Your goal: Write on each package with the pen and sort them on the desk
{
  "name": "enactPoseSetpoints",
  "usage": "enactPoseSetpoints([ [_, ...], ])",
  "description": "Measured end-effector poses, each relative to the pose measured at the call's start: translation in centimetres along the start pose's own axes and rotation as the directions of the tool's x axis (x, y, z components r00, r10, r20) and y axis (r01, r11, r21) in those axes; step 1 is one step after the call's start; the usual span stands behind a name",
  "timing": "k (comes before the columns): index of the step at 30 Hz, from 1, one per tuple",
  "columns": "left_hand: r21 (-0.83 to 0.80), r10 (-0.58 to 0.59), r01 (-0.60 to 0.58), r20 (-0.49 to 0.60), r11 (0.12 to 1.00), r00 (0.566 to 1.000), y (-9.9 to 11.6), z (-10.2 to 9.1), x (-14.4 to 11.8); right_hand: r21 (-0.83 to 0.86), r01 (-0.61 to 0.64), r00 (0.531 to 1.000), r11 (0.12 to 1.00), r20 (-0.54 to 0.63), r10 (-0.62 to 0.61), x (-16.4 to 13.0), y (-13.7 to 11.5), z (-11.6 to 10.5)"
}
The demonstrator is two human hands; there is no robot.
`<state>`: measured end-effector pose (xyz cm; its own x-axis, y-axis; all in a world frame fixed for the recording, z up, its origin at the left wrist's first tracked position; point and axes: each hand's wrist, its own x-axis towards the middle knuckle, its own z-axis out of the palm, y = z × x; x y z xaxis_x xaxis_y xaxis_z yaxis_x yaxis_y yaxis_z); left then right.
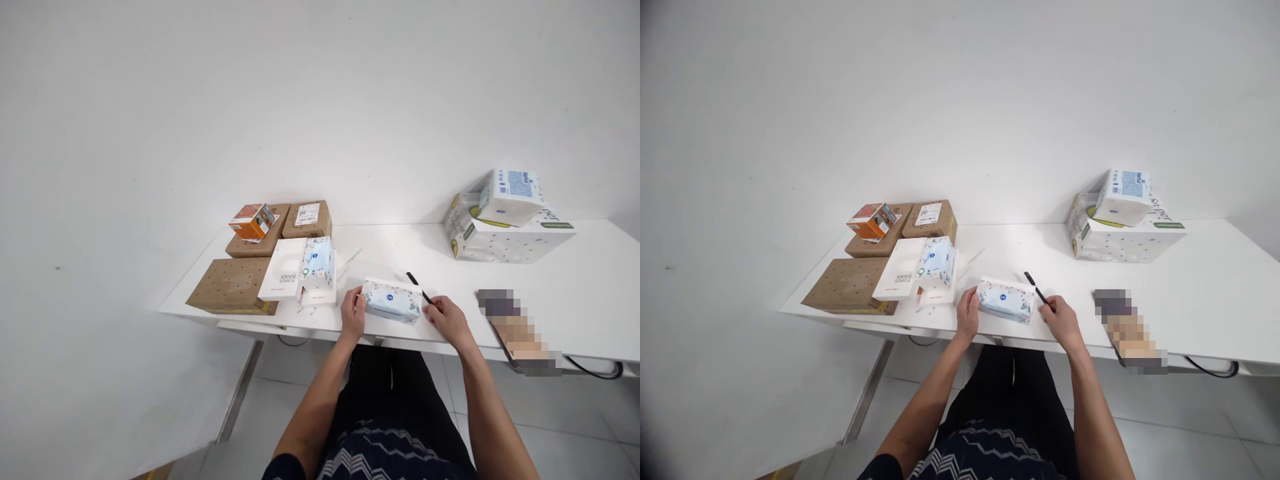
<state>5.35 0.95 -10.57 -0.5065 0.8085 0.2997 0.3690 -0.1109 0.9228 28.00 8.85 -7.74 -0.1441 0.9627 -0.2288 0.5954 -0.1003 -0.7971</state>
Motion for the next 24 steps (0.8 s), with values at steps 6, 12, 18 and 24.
enactPoseSetpoints([
  [6, 0.0, 0.009, -0.009, -0.01, 1.0, 1.0, 0.0, 0.1, 0.0, 0.446, -0.052, 0.998, 0.894, 0.004, 0.056, -1.6, -0.1, 0.9],
  [12, -0.009, 0.109, -0.109, 0.035, 0.994, 0.993, 0.4, -0.1, -0.5, 0.436, 0.038, 0.995, 0.899, -0.099, 0.006, -1.6, -0.4, 1.8],
  [18, -0.087, 0.252, -0.246, 0.075, 0.965, 0.965, 0.1, -0.1, -1.1, 0.486, 0.119, 0.974, 0.866, -0.225, -0.008, -1.2, -0.8, 1.9],
  [24, -0.15, 0.207, -0.199, 0.039, 0.969, 0.978, -0.3, -0.3, -1.2, 0.588, 0.012, 0.979, 0.809, -0.172, 0.111, -1.7, -0.5, 1.9],
])
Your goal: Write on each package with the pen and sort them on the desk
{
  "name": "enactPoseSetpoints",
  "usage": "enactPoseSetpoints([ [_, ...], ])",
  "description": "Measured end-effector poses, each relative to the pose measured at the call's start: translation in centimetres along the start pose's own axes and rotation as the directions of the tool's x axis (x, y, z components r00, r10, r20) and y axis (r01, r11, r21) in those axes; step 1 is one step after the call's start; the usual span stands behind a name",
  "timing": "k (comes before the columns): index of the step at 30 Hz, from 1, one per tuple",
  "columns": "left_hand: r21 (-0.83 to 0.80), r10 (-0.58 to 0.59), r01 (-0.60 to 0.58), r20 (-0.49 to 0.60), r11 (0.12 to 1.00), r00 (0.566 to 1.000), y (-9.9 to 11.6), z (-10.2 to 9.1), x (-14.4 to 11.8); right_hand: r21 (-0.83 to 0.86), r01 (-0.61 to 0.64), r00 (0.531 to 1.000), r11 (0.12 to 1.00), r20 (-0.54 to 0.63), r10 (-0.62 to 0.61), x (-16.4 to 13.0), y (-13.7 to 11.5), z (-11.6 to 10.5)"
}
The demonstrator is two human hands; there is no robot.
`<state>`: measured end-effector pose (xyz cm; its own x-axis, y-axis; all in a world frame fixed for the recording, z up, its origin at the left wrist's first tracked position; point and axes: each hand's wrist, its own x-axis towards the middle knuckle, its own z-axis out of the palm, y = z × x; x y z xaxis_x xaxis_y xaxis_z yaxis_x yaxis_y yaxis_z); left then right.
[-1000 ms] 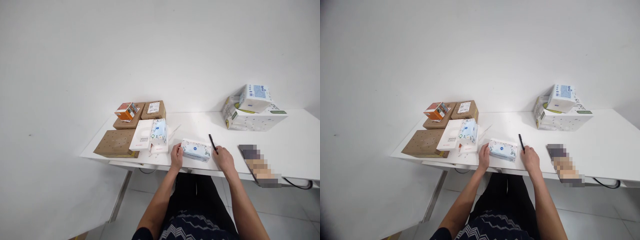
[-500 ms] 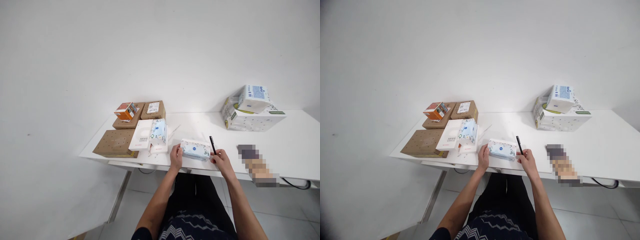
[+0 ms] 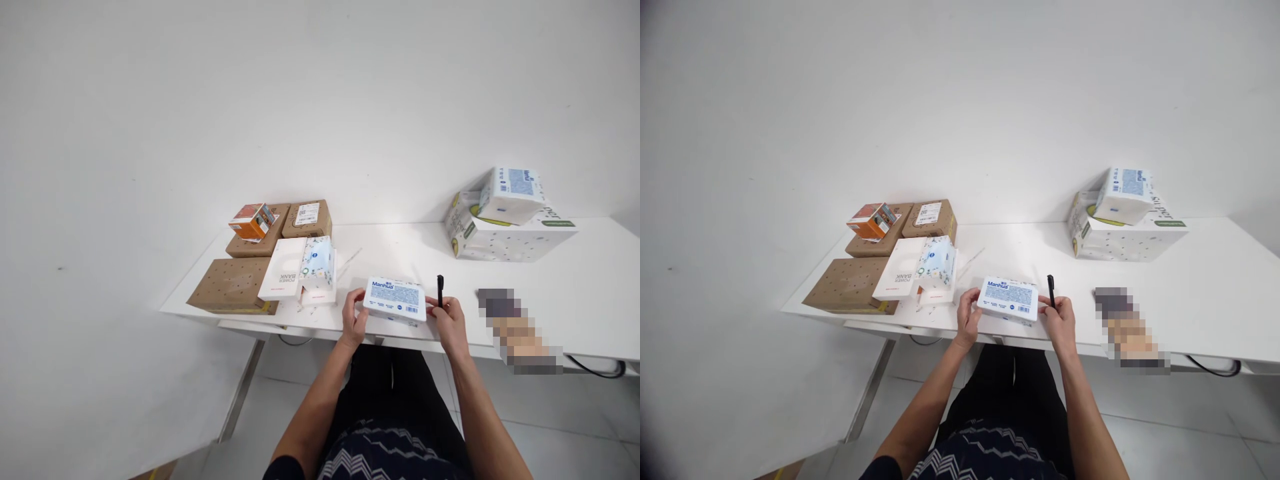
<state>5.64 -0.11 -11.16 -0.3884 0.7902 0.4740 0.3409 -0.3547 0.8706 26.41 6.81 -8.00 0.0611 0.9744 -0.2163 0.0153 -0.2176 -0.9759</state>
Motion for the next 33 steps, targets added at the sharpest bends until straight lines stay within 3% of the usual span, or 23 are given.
enactPoseSetpoints([
  [4, -0.036, -0.082, 0.081, -0.021, 0.996, 0.996, 0.4, 0.1, 0.2, -0.061, 0.027, 0.999, 0.998, -0.039, -0.03, -0.4, -0.1, -0.1],
  [12, -0.007, -0.156, 0.156, 0.007, 0.988, 0.988, 0.8, 0.3, 0.8, 0.247, 0.131, 0.983, 0.96, -0.157, -0.093, 0.2, -1.0, -0.3],
  [18, 0.105, -0.171, 0.165, 0.055, 0.981, 0.984, 0.7, 0.4, 0.9, 0.125, 0.176, 0.966, 0.976, -0.211, -0.147, -0.8, -2.6, -0.6],
  [27, 0.122, -0.156, 0.148, 0.056, 0.981, 0.986, 0.7, 0.7, 0.5, 0.192, 0.256, 0.967, 0.947, -0.045, -0.252, -2.7, -5.2, 1.7],
  [33, 0.203, -0.079, 0.062, 0.077, 0.977, 0.994, 0.7, 0.9, 0.0, 0.064, 0.279, 0.959, 0.958, 0.039, -0.282, -2.2, -5.4, 4.0],
])
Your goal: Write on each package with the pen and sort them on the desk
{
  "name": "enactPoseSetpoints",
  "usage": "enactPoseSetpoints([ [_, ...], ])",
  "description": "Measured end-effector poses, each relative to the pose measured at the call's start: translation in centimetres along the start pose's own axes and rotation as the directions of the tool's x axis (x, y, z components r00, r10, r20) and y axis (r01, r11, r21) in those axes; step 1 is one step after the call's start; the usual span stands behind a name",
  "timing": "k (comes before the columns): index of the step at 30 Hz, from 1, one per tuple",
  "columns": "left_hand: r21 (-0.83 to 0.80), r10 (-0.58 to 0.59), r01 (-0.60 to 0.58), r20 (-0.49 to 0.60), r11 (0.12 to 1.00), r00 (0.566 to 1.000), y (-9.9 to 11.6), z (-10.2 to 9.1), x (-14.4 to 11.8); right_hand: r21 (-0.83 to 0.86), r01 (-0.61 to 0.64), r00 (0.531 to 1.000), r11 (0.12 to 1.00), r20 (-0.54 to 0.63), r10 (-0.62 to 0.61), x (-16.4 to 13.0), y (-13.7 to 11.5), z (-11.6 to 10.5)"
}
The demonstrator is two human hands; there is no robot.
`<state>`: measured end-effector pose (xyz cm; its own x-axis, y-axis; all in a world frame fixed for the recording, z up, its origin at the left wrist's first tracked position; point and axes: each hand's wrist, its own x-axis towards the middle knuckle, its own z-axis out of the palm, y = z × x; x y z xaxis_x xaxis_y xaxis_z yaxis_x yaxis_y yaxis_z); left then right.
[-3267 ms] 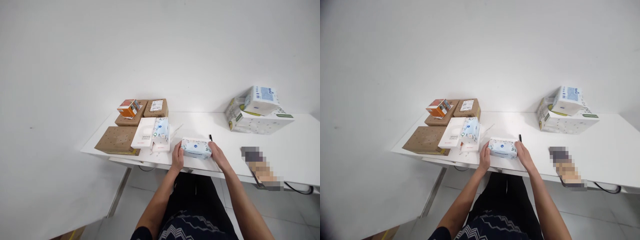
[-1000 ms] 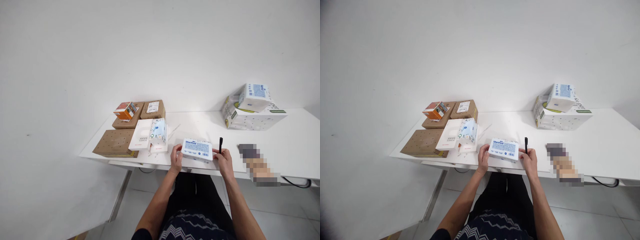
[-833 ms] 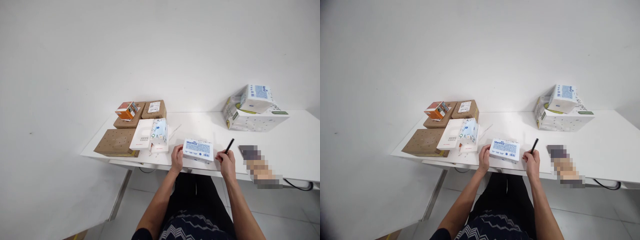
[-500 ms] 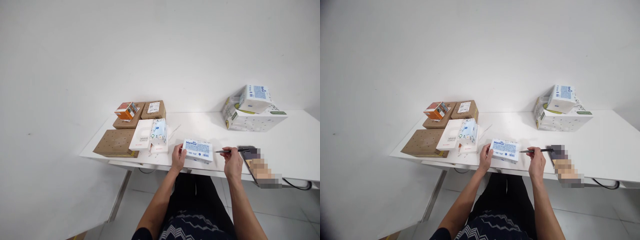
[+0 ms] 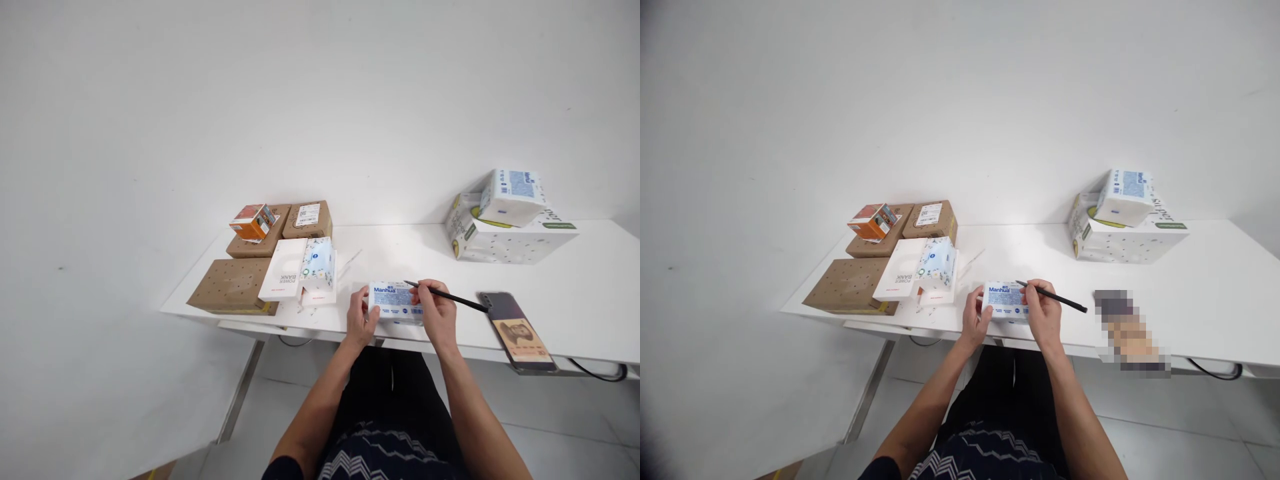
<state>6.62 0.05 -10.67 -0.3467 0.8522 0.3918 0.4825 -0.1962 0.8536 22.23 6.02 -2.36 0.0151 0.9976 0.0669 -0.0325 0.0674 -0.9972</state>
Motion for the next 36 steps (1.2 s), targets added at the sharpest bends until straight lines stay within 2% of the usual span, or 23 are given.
enactPoseSetpoints([
  [3, 0.081, 0.075, -0.079, 0.053, 0.994, 0.996, 0.1, -0.1, 0.0, -0.098, -0.055, 0.998, 0.994, 0.029, 0.058, 0.4, 0.7, 0.7],
  [8, 0.113, 0.06, -0.07, 0.09, 0.991, 0.994, 0.1, -0.3, 0.1, -0.166, -0.072, 0.995, 0.983, 0.06, 0.083, 0.7, 0.8, 1.0],
  [15, 0.048, 0.043, -0.047, 0.081, 0.998, 0.996, 0.4, -0.4, 0.1, -0.141, 0.085, 0.972, 0.986, 0.228, -0.051, 0.8, 0.9, 2.1],
  [22, 0.045, 0.048, -0.052, 0.075, 0.998, 0.996, 0.3, -0.3, 0.1, -0.116, 0.041, 0.982, 0.992, 0.188, -0.018, 0.9, 2.0, 1.6],
  [30, 0.037, 0.054, -0.057, 0.076, 0.998, 0.996, 0.2, -0.3, 0.1, -0.278, 0.175, 0.966, 0.944, 0.235, -0.11, 0.4, 2.4, 2.1],
  [36, 0.034, 0.05, -0.053, 0.08, 0.998, 0.996, 0.1, -0.3, 0.1, -0.33, 0.207, 0.954, 0.921, 0.276, -0.115, 0.5, 2.8, 2.2],
])
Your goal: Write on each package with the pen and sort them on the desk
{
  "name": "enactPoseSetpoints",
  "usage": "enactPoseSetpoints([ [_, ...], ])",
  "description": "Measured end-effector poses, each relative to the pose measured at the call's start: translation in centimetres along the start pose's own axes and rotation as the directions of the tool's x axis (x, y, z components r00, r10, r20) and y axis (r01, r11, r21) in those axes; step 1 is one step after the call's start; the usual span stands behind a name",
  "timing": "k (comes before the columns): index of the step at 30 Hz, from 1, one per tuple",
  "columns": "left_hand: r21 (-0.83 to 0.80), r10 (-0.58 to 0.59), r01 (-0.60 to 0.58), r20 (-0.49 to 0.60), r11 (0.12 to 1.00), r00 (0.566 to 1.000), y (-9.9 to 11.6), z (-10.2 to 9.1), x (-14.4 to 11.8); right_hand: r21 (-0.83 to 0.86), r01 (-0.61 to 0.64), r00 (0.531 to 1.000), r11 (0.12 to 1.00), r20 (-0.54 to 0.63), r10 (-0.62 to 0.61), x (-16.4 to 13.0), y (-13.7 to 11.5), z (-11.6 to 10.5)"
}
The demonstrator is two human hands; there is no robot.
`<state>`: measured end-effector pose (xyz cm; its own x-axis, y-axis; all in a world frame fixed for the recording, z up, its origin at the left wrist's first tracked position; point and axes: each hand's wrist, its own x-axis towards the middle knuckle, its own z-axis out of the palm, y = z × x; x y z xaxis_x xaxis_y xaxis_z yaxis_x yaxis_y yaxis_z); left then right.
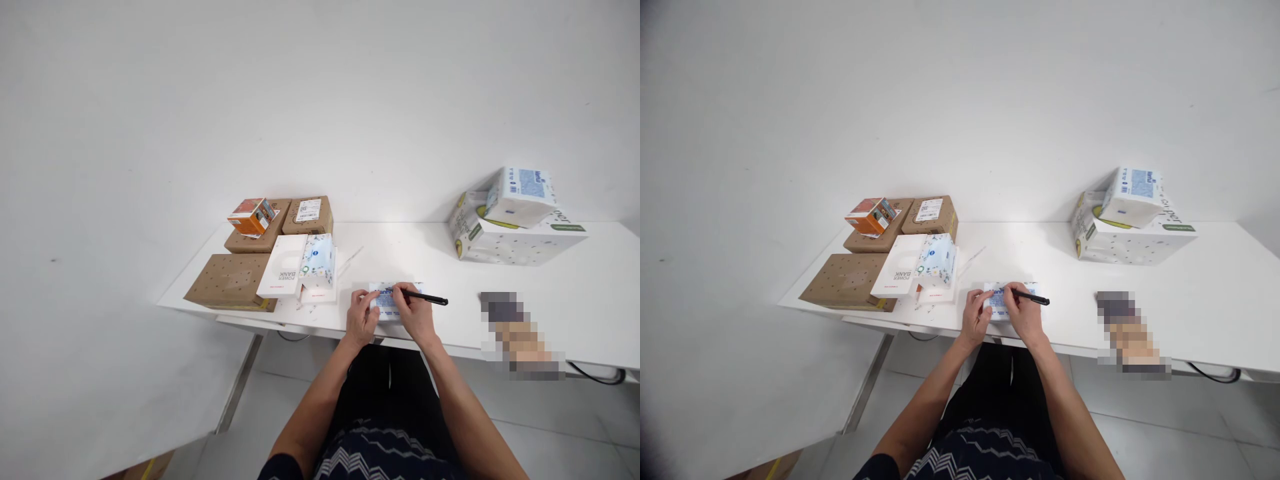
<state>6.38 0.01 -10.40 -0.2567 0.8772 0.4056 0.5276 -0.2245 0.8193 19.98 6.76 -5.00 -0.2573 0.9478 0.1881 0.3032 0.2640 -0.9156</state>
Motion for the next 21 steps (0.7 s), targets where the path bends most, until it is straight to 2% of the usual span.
enactPoseSetpoints([
  [21, 0.018, -0.021, 0.021, 0.006, 1.0, 1.0, 0.05, -0.06, 0.05, -0.124, 0.056, 0.998, 0.991, 0.007, -0.056, 0.34, -0.28, -0.12],
])
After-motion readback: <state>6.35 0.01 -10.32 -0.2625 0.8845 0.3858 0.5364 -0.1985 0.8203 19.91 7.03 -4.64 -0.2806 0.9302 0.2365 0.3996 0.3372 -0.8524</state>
